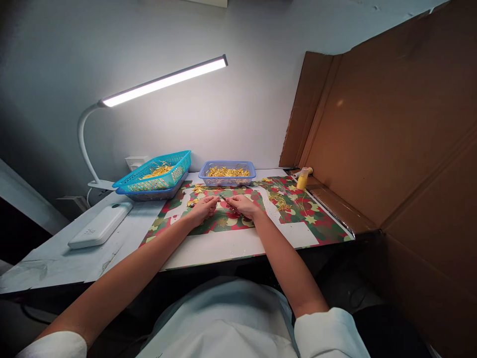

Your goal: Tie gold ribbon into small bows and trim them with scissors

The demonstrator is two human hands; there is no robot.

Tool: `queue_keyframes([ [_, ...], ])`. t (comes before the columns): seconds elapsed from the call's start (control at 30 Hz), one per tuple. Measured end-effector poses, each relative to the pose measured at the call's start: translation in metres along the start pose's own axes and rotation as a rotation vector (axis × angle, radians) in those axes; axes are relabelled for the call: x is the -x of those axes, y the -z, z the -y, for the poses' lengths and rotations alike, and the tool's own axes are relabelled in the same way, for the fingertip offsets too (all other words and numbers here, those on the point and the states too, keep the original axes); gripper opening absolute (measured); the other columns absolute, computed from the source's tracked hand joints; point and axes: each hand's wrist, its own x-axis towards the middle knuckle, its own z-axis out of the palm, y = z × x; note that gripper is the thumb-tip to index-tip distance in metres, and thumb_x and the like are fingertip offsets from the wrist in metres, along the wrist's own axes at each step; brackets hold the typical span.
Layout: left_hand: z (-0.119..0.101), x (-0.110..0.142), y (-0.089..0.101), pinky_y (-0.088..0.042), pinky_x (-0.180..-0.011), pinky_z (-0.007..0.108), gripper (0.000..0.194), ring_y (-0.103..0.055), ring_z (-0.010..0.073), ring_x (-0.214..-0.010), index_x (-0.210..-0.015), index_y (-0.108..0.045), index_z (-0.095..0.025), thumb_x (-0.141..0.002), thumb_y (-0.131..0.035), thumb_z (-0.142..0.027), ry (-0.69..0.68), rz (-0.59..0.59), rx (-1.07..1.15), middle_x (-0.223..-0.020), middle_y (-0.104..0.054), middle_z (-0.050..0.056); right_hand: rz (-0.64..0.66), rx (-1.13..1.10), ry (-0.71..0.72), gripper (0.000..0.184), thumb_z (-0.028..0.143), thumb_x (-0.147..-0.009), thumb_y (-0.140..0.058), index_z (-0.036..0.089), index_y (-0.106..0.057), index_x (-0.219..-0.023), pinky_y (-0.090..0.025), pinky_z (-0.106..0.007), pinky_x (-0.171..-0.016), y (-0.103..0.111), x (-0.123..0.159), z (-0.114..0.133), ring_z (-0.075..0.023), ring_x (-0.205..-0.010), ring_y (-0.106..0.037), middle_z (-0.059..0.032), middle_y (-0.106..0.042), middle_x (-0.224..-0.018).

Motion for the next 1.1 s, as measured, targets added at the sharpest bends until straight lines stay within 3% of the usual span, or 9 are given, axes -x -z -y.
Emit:
queue_keyframes([
  [0.63,0.0,-0.001,0.0,-0.014,-0.038,0.019,0.036,-0.022,0.004,-0.037,-0.07,-0.046,-0.019,-0.075,-0.066,-0.048,0.009,0.011,0.024,-0.046,-0.027,-0.011,-0.029,0.011,-0.023,0.045,0.06,-0.072,-0.063,0.017,-0.052,-0.065,-0.022,-0.022,-0.044,0.0,-0.001,-0.002,-0.0067,-0.048,-0.036,0.003,-0.049,-0.06],
  [0.73,-0.001,-0.001,0.0,-0.013,-0.038,0.019,0.035,-0.022,0.0039,-0.036,-0.072,-0.048,-0.019,-0.075,-0.066,-0.048,0.019,0.009,0.039,-0.045,-0.027,-0.011,-0.148,0.105,-0.042,0.033,0.049,-0.08,-0.059,0.017,-0.055,-0.071,-0.032,-0.022,-0.05,0.002,-0.005,-0.006,-0.0088,-0.054,-0.044,0.0005,-0.055,-0.067],
  [0.87,-0.002,-0.001,0.001,-0.014,-0.038,0.018,0.035,-0.02,0.0037,-0.036,-0.075,-0.05,-0.018,-0.075,-0.067,-0.049,0.043,-0.007,0.091,-0.045,-0.026,-0.012,-0.473,0.615,-0.075,0.011,0.027,-0.081,-0.062,0.017,-0.058,-0.078,-0.042,-0.027,-0.07,0.009,-0.008,-0.013,-0.0162,-0.08,-0.056,-0.005,-0.063,-0.083],
  [0.97,-0.004,-0.001,0.002,-0.014,-0.038,0.017,0.037,-0.017,0.0033,-0.036,-0.075,-0.049,-0.018,-0.073,-0.069,-0.049,0.008,-0.012,0.15,-0.046,-0.024,-0.013,-0.542,0.929,-0.088,0.008,0.023,-0.076,-0.067,0.017,-0.061,-0.079,-0.042,-0.034,-0.084,0.011,-0.007,-0.014,-0.0238,-0.103,-0.053,-0.0105,-0.063,-0.099],
  [1.03,-0.008,-0.001,0.004,-0.012,-0.038,0.017,0.038,-0.016,0.0033,-0.037,-0.073,-0.047,-0.019,-0.072,-0.07,-0.049,-0.045,-0.01,0.2,-0.048,-0.023,-0.013,-0.553,0.921,-0.044,0.008,0.023,-0.077,-0.066,0.018,-0.063,-0.081,-0.043,-0.036,-0.087,0.007,-0.005,-0.012,-0.0242,-0.107,-0.052,-0.0112,-0.062,-0.106],
  [1.1,-0.012,-0.001,0.005,-0.012,-0.038,0.018,0.039,-0.016,0.0037,-0.039,-0.071,-0.044,-0.02,-0.073,-0.07,-0.048,-0.095,-0.016,0.243,-0.049,-0.022,-0.012,-0.498,0.661,-0.012,0.01,0.028,-0.081,-0.061,0.018,-0.064,-0.083,-0.047,-0.034,-0.082,-0.001,-0.002,-0.005,-0.021,-0.096,-0.057,-0.0095,-0.064,-0.101],
])
